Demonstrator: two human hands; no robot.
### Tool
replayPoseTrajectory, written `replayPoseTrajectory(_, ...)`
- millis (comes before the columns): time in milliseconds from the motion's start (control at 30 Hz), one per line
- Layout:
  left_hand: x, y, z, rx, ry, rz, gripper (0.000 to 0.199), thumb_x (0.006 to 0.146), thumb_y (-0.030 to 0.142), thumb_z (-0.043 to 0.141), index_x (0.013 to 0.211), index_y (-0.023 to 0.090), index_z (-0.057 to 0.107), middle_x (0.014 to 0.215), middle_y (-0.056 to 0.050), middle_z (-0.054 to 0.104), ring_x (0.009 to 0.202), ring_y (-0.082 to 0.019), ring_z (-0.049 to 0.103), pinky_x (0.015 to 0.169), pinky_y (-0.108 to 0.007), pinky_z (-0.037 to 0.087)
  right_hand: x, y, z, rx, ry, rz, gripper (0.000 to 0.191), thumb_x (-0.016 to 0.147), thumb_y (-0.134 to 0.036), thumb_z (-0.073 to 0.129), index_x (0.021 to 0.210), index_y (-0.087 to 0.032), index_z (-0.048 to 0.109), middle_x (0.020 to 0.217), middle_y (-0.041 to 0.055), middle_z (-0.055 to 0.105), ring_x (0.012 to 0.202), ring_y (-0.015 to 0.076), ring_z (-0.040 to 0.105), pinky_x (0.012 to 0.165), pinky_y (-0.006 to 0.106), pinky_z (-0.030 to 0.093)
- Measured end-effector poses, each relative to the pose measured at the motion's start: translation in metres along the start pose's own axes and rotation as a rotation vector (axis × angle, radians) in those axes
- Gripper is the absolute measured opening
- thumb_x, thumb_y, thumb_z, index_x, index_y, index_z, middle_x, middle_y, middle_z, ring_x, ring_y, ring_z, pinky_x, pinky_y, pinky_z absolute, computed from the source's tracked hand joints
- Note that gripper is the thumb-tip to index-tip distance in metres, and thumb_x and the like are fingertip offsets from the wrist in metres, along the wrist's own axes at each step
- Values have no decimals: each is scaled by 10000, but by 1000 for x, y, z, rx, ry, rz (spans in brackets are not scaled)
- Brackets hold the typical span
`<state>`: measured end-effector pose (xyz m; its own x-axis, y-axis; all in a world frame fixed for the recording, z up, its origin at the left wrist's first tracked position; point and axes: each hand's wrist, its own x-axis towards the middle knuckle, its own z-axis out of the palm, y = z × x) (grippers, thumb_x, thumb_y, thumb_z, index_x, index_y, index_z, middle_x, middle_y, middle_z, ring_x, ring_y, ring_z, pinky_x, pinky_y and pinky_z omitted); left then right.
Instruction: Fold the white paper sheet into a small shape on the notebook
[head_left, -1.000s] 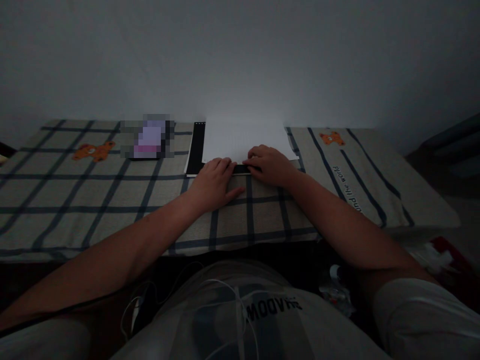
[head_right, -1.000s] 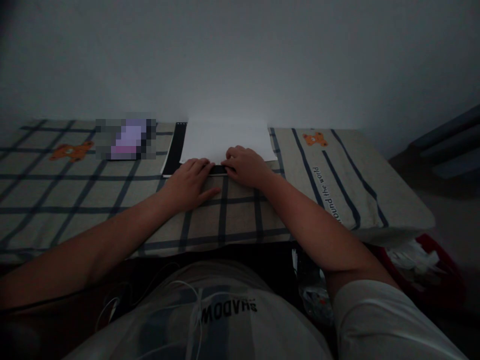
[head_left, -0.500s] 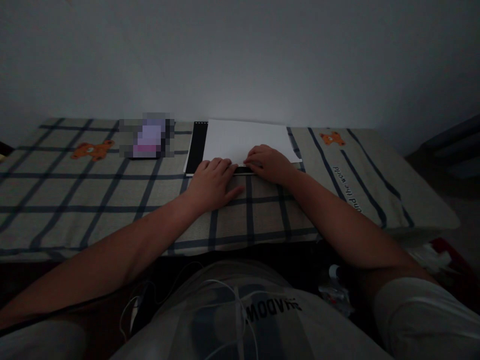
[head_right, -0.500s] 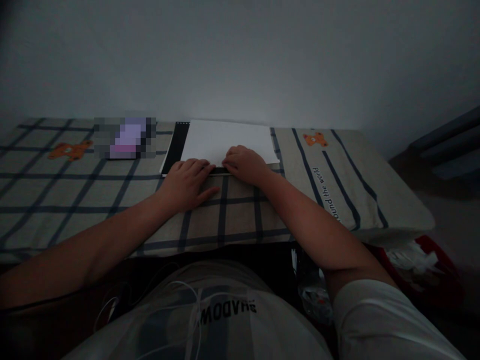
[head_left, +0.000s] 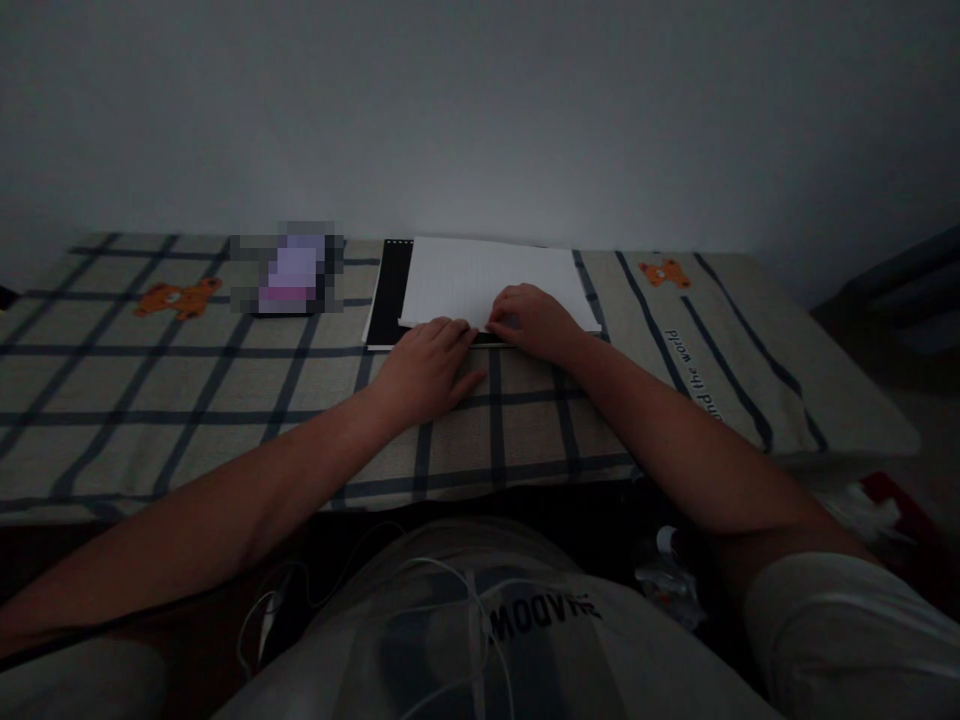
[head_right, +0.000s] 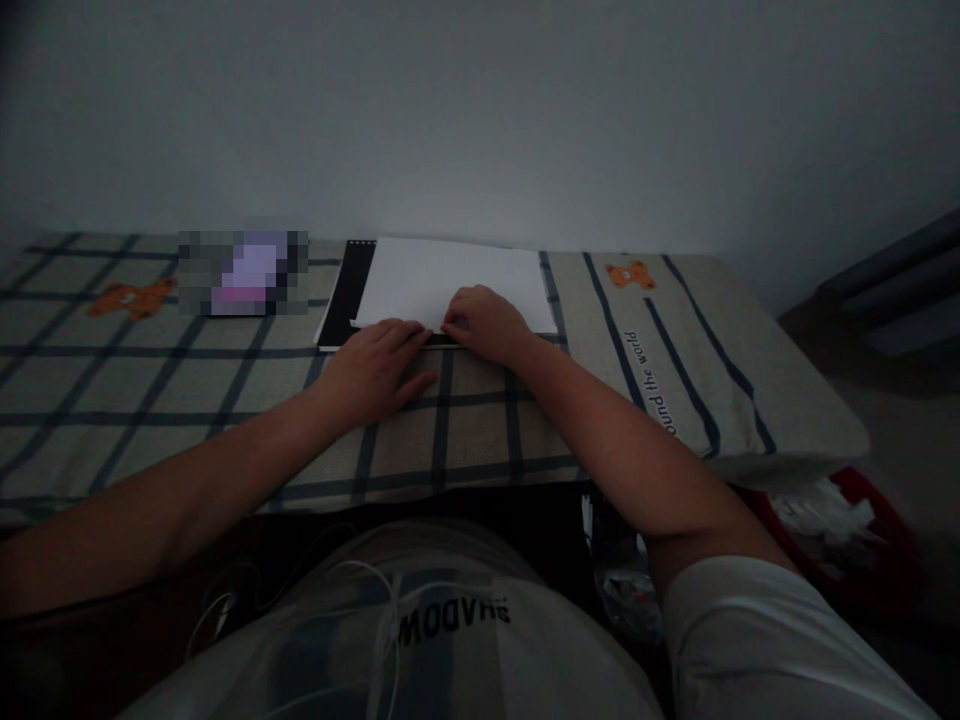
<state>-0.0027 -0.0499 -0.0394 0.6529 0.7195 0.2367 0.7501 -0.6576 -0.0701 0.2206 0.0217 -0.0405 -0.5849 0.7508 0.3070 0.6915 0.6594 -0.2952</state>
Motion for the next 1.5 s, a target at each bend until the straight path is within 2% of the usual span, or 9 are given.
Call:
replayPoseTrajectory(200, 1, -1, 3, -7, 6, 26, 618, 1054, 481, 412, 1447, 22, 540, 1419, -211, 588, 1308, -331, 526, 1168, -429, 390, 0, 1, -1, 44, 5, 8, 132, 909, -227, 648, 859, -174, 760, 1017, 96, 742, 991, 238, 630, 979, 403, 429)
replayPoseTrajectory(333, 1, -2, 3, -20, 1, 20, 610, 1049, 488, 414, 1446, 43, 545, 1423, -203, 586, 1297, -332, 525, 1162, -440, 396, 1, 3, 2, 50, 1, 6, 134, 909, -222, 635, 876, -173, 755, 1006, 99, 743, 996, 242, 632, 984, 414, 428)
replayPoseTrajectory(467, 1, -2, 3, -28, 5, 19, 602, 1048, 498, 416, 1452, 71, 543, 1432, -193, 582, 1306, -327, 518, 1165, -440, 394, -1, 3, 3, 47, 27, 23, 157, 894, -202, 625, 979, -157, 750, 1020, 107, 735, 987, 244, 625, 965, 410, 435)
replayPoseTrajectory(600, 1, -2, 3, -27, -4, 19, 623, 1050, 505, 416, 1453, 44, 536, 1426, -200, 583, 1303, -327, 516, 1168, -428, 390, -8, -2, -4, -29, 1, -83, 268, 929, -150, 538, 1062, -176, 770, 1100, 111, 719, 1043, 249, 599, 937, 393, 426)
replayPoseTrajectory(767, 1, -2, 5, 15, -5, 25, 652, 1056, 530, 406, 1457, 30, 529, 1435, -198, 584, 1304, -323, 515, 1170, -417, 378, -17, -13, -12, -197, -50, -195, 314, 967, -207, 524, 1106, -184, 804, 1100, 114, 728, 1000, 253, 589, 863, 380, 413)
replayPoseTrajectory(933, 1, -2, 7, 46, 12, 43, 660, 1059, 537, 405, 1453, 24, 537, 1429, -195, 594, 1297, -319, 525, 1171, -402, 369, -19, -22, -14, -243, -106, -149, 332, 965, -207, 530, 1151, -193, 805, 1136, 111, 741, 974, 241, 605, 795, 357, 413)
replayPoseTrajectory(1167, 1, 0, 6, 46, -6, 37, 680, 1059, 529, 413, 1454, -11, 533, 1442, -215, 589, 1293, -331, 527, 1172, -412, 362, -19, -23, -16, -241, -104, -112, 346, 960, -205, 538, 1182, -213, 803, 1132, 99, 744, 992, 236, 609, 782, 349, 412)
replayPoseTrajectory(1300, 1, 1, 5, 15, -42, -4, 671, 1055, 528, 425, 1487, 22, 510, 1492, -194, 566, 1327, -342, 511, 1178, -456, 362, -18, -28, -19, -253, -123, -78, 320, 963, -221, 548, 1140, -198, 814, 1123, 98, 746, 985, 232, 617, 758, 341, 402)
replayPoseTrajectory(1500, -3, 6, 3, 1, -56, -79, 628, 1060, 507, 428, 1529, 94, 484, 1548, -181, 531, 1382, -371, 482, 1173, -607, 352, -18, -28, -20, -240, -132, -55, 303, 961, -230, 565, 1128, -216, 817, 1131, 94, 742, 994, 232, 610, 744, 333, 389)
